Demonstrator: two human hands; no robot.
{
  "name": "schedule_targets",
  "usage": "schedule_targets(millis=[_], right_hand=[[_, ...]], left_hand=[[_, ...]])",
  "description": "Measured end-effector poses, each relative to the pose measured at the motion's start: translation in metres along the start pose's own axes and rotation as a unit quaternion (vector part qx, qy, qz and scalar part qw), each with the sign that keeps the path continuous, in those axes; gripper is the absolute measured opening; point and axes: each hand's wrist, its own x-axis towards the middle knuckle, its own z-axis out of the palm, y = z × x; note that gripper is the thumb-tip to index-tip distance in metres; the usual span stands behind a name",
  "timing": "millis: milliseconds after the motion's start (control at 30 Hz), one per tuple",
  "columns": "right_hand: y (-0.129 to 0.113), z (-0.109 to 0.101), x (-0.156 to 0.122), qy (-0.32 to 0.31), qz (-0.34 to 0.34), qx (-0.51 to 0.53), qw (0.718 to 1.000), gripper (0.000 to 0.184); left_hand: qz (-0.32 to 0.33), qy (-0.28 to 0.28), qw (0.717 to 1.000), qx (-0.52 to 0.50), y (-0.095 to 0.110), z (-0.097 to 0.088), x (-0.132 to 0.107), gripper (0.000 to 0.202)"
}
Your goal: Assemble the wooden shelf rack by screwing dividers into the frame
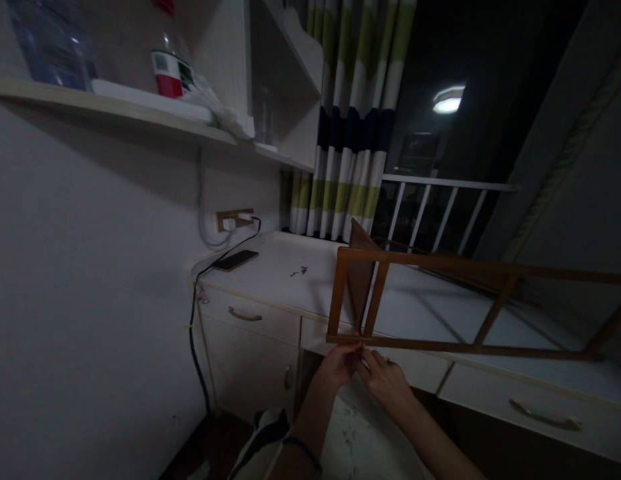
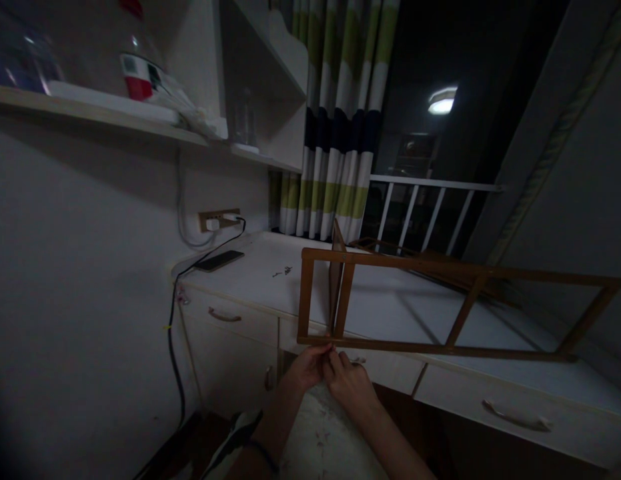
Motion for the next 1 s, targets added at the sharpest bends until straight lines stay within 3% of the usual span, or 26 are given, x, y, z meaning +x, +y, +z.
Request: schedule_targets(millis=[333, 733, 867, 1000], right_hand=[[0.002, -0.001, 0.002, -0.014, 0.004, 0.025, 1.000, 0.024], [-0.004, 0.002, 0.009, 0.000, 0.074, 0.093, 0.993, 0.015], [-0.003, 0.007, 0.011, 0.016, 0.115, 0.151, 0.982, 0.014], [-0.001, 0.012, 0.011, 0.049, 0.182, 0.240, 0.952, 0.020]], left_hand=[[-0.014, 0.028, 0.999, 0.019, 0.003, 0.005, -0.003, 0.008], [-0.010, 0.043, 0.999, -0.010, 0.001, -0.003, 0.001, 0.014], [-0.006, 0.041, 0.999, -0.032, 0.001, -0.003, 0.003, 0.015], [0.015, 0.032, 0.998, -0.052, -0.002, -0.004, 0.004, 0.014]])
